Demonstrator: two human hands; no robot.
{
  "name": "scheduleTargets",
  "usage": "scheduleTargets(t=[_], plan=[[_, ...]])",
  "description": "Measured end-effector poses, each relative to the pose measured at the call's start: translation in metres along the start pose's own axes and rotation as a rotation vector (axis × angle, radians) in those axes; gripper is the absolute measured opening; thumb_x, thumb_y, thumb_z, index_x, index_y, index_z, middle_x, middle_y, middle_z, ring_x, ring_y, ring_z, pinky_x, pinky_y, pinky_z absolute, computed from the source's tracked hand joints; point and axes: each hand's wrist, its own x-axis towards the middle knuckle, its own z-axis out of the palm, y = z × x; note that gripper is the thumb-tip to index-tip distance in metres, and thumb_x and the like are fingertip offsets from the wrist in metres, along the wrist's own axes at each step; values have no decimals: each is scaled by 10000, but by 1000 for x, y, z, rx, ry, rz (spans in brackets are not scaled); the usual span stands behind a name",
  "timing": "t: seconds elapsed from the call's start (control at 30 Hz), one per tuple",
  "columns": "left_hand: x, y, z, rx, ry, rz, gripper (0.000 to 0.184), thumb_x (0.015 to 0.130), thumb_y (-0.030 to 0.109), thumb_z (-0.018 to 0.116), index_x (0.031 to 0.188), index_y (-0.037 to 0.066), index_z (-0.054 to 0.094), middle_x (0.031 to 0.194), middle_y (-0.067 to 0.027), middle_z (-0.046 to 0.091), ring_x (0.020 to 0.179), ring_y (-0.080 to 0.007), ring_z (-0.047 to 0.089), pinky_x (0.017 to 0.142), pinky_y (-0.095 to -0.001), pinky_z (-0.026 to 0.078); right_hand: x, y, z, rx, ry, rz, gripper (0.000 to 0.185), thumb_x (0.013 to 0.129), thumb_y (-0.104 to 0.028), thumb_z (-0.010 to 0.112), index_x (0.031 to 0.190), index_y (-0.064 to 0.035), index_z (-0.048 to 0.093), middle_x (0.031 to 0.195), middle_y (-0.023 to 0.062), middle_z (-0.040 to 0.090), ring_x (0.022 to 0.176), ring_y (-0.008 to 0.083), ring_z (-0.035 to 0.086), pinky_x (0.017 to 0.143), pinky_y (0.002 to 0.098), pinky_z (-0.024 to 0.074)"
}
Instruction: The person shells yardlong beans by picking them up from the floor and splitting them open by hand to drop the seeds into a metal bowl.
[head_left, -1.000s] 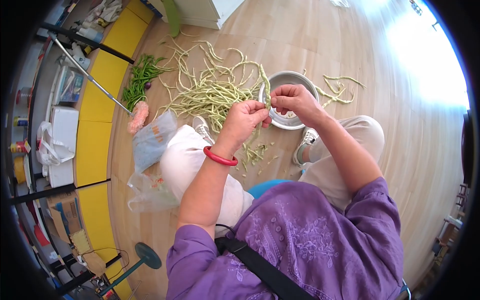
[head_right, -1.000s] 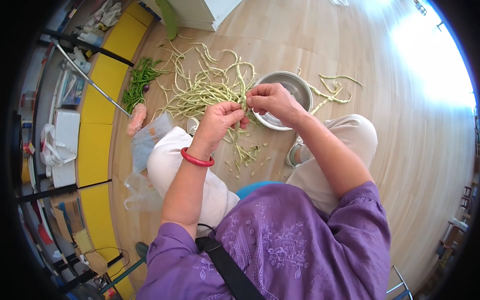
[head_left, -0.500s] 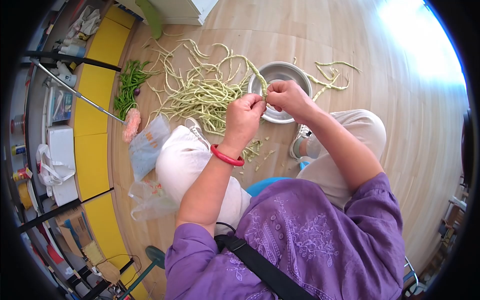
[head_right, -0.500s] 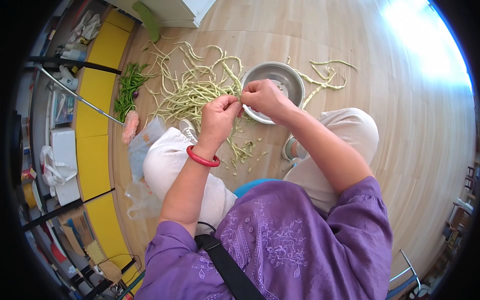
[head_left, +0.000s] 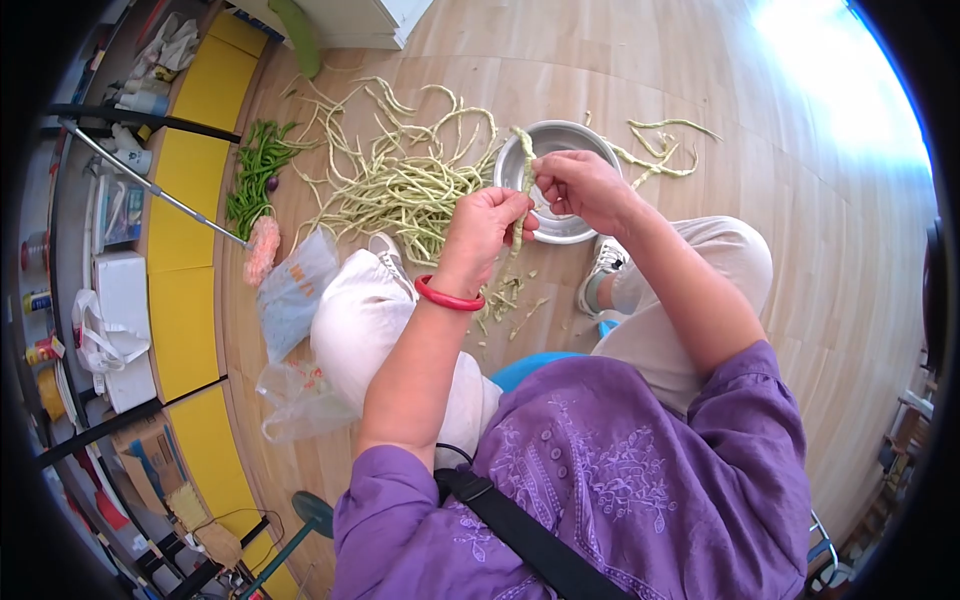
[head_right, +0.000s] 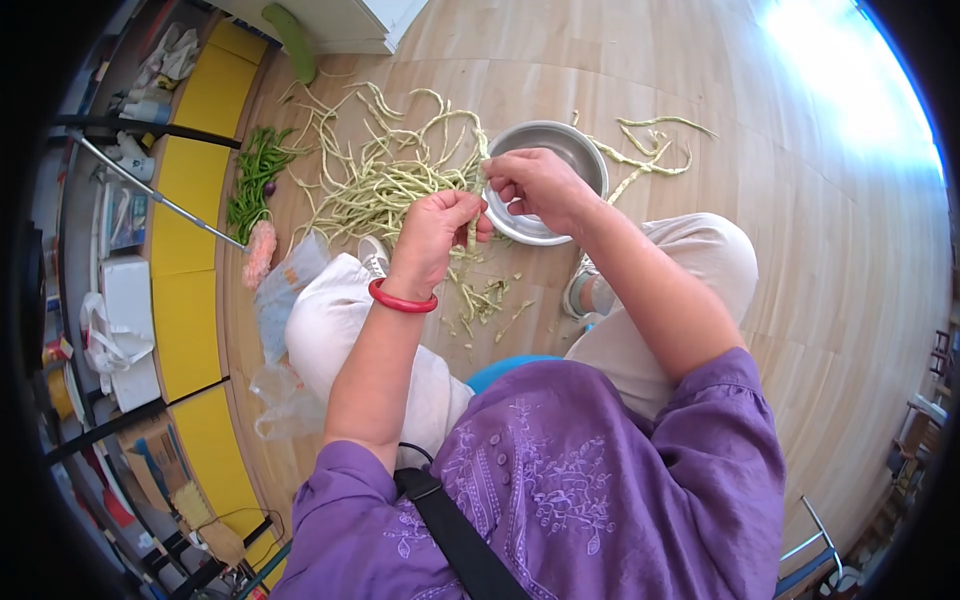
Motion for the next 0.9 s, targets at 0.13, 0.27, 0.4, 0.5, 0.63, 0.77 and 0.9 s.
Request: scheduleTargets(t=[0.13,0.27,0.4,0.5,0.63,0.77,0.9], plan=[[-5,5,-3,-49,7,17,155,878,179,551,799,62,614,707,-27,629,597,-80,559,537,-200,384,-2,4,8,-197,-69,-49,171,793,-195,652,721,-48,602,635,-19,520,574,55,453,525,215,359],[-8,6,-6,-11,28,9,150,870,173,566,812,48,625,711,-27,633,592,-77,556,536,-198,384,0,3,4,-220,-88,-51,156,793,-164,628,708,-35,605,613,-15,521,556,59,450,527,219,360],[-11,7,-6,113,62,106,135,853,154,589,820,33,637,708,-23,635,585,-69,549,532,-199,380,-5,-3,10,-303,-60,-44,148,788,-132,589,696,-16,599,613,-10,519,563,60,459,529,219,364],[-6,-4,-4,158,101,173,124,845,142,596,820,29,639,709,-23,639,589,-58,544,529,-198,374,-5,1,12,-297,-45,-38,158,790,-130,570,689,-10,594,626,-5,523,569,63,467,532,220,371],[-12,3,-4,138,-13,83,132,851,138,583,834,20,639,732,-41,649,599,-72,559,542,-204,388,-3,0,10,-290,-20,-62,160,798,-131,553,697,-10,581,634,-2,515,558,60,453,514,218,369],[-14,1,-6,98,-81,-27,126,859,127,565,872,18,626,749,-53,652,611,-92,575,557,-213,413,3,-7,-4,-78,52,-53,132,808,-121,547,723,-25,579,639,-9,497,545,61,444,499,209,375],[-14,2,-5,56,-30,-47,109,863,111,554,873,16,606,733,-63,642,613,-108,579,566,-229,431,0,-7,-2,-39,40,-21,146,820,-156,576,783,-21,619,662,-10,526,570,62,470,529,204,394]])
